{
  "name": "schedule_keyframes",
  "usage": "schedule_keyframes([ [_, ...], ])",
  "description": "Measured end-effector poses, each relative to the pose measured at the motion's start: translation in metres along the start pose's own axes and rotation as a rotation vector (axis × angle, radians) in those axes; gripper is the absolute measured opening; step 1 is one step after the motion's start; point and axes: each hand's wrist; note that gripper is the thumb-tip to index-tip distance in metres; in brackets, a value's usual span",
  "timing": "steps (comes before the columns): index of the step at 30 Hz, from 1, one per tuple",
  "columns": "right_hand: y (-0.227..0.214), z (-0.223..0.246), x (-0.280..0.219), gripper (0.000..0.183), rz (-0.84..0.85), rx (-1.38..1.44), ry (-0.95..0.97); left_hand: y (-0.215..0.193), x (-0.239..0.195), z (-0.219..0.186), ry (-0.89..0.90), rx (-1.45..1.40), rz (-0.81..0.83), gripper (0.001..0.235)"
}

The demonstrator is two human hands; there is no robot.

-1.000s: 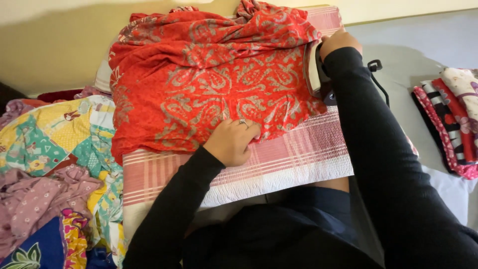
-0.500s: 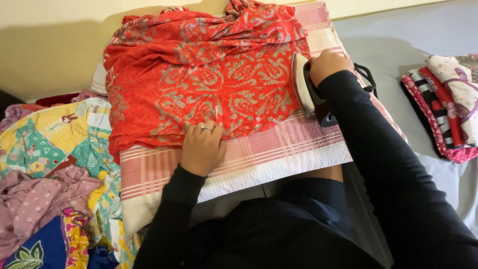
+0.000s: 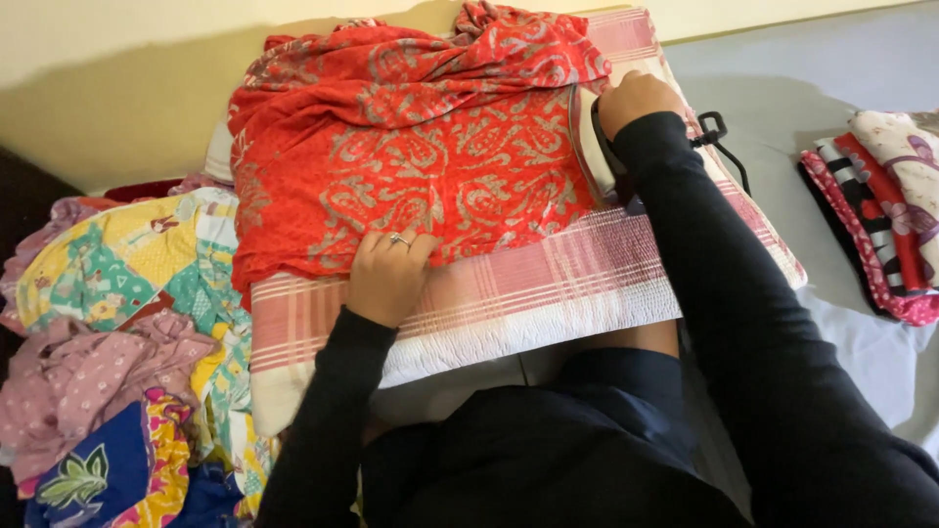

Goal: A person is using an iron to smooth out wrinkles on a red patterned garment placed on a padded surface.

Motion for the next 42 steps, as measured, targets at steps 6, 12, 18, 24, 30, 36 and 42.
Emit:
schedule_keyframes([
  [6, -0.014, 0.0, -0.032, 0.047, -0.025, 0.177, 0.005, -0.01, -0.009, 0.007, 0.058, -0.001, 0.01, 0.022],
  [12, -0.025, -0.001, -0.051, 0.048, 0.013, 0.204, -0.079, -0.012, -0.014, 0.011, 0.054, -0.017, 0.013, 0.023],
  [18, -0.004, -0.014, -0.02, 0.046, -0.105, 0.028, -0.332, -0.015, -0.027, 0.02, 0.004, 0.073, 0.032, 0.015],
  [24, 0.0, -0.016, 0.001, 0.048, -0.134, 0.018, -0.544, -0.028, -0.04, 0.026, 0.022, 0.131, 0.045, 0.02],
  [30, -0.003, -0.005, 0.0, 0.049, -0.137, -0.052, -0.662, -0.063, -0.044, 0.033, 0.013, 0.128, 0.129, 0.012],
  [36, -0.004, 0.015, -0.014, 0.046, -0.183, -0.064, -0.772, -0.08, -0.032, 0.06, -0.445, -0.089, 0.44, 0.008],
  [42, -0.008, 0.034, -0.033, 0.038, -0.263, -0.025, -0.836, 0.03, -0.025, 0.136, -0.829, 0.071, 0.178, 0.03],
])
Point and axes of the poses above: each hand's wrist, its own x-axis towards the middle knuckle, its own y-axis out of the palm, z = x × y, and after that the axes turned 2 degrees about -x, right-handed
